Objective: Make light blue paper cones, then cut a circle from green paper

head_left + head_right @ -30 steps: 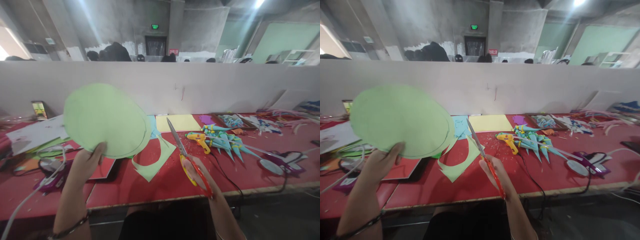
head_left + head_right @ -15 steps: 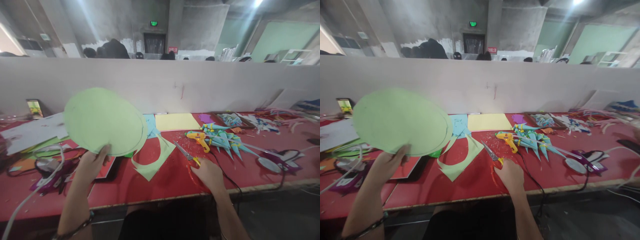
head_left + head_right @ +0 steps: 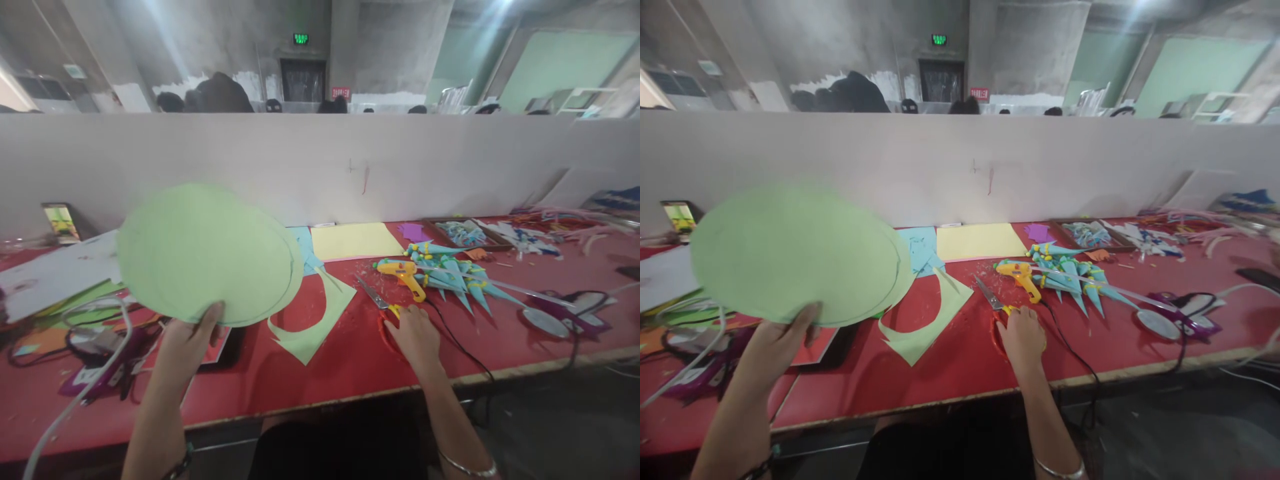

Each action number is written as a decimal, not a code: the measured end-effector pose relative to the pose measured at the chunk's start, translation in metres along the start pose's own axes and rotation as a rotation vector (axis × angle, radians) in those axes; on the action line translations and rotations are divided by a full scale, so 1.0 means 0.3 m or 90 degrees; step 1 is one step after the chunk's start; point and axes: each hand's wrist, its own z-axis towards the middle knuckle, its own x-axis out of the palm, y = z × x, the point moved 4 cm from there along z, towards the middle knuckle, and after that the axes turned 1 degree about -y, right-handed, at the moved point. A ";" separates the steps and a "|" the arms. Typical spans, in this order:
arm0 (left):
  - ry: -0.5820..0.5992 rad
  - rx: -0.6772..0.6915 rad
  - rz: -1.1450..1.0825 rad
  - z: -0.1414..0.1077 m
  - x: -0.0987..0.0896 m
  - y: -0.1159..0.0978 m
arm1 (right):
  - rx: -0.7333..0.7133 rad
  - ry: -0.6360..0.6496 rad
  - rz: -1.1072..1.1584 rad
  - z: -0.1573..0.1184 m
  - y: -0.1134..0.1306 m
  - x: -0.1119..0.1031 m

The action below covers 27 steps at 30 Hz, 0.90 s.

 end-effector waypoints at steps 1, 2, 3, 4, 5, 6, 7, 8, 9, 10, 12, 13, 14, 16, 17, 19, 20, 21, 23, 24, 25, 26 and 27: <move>0.001 0.007 -0.010 -0.004 0.001 -0.001 | -0.010 -0.005 0.004 0.005 0.006 -0.006; 0.009 0.012 -0.021 -0.008 0.003 -0.001 | -0.027 -0.007 0.013 0.011 0.015 -0.015; 0.019 0.012 -0.030 -0.013 0.006 -0.001 | -0.051 -0.010 0.029 0.019 0.029 -0.026; 0.031 0.009 -0.038 -0.019 0.009 0.001 | -0.082 -0.014 0.054 0.027 0.048 -0.041; 0.041 0.003 -0.045 -0.026 0.013 0.005 | -0.120 -0.018 0.086 0.037 0.073 -0.058; 0.046 -0.005 -0.051 -0.035 0.017 0.012 | -0.159 -0.020 0.123 0.047 0.102 -0.076; 0.048 -0.015 -0.059 -0.044 0.020 0.022 | -0.194 -0.022 0.163 0.059 0.136 -0.094; 0.047 -0.029 -0.068 -0.054 0.023 0.034 | -0.228 -0.020 0.198 0.074 0.173 -0.109; 0.049 -0.044 -0.078 -0.064 0.025 0.049 | -0.255 -0.008 0.230 0.092 0.213 -0.119; 0.049 -0.058 -0.084 -0.075 0.025 0.064 | -0.273 0.005 0.258 0.113 0.254 -0.123; 0.048 -0.087 -0.079 -0.096 0.017 0.095 | -0.304 0.042 0.292 0.164 0.337 -0.113; 0.046 -0.097 -0.070 -0.105 0.009 0.108 | -0.297 0.055 0.291 0.193 0.372 -0.099; 0.043 -0.106 -0.060 -0.115 -0.001 0.119 | -0.281 0.061 0.289 0.223 0.403 -0.081; 0.033 -0.124 -0.047 -0.133 -0.024 0.136 | -0.240 0.098 0.289 0.277 0.453 -0.032; 0.025 -0.135 -0.051 -0.142 -0.036 0.143 | -0.228 0.117 0.297 0.298 0.472 -0.009; 0.017 -0.158 -0.068 -0.160 -0.053 0.153 | -0.239 0.140 0.312 0.326 0.503 0.025; 0.016 -0.164 -0.081 -0.167 -0.058 0.156 | -0.250 0.144 0.321 0.335 0.513 0.032; 0.016 -0.163 -0.093 -0.173 -0.062 0.157 | -0.265 0.145 0.332 0.342 0.519 0.032; 0.010 -0.149 -0.101 -0.180 -0.064 0.153 | -0.293 0.135 0.359 0.349 0.520 0.005; 0.004 -0.141 -0.098 -0.182 -0.064 0.149 | -0.307 0.125 0.373 0.350 0.515 -0.021; -0.002 -0.134 -0.092 -0.182 -0.062 0.145 | -0.322 0.115 0.388 0.349 0.507 -0.055; -0.004 -0.128 -0.082 -0.181 -0.058 0.139 | -0.337 0.103 0.404 0.345 0.495 -0.094; -0.012 -0.121 -0.061 -0.179 -0.055 0.132 | -0.347 0.089 0.420 0.338 0.480 -0.138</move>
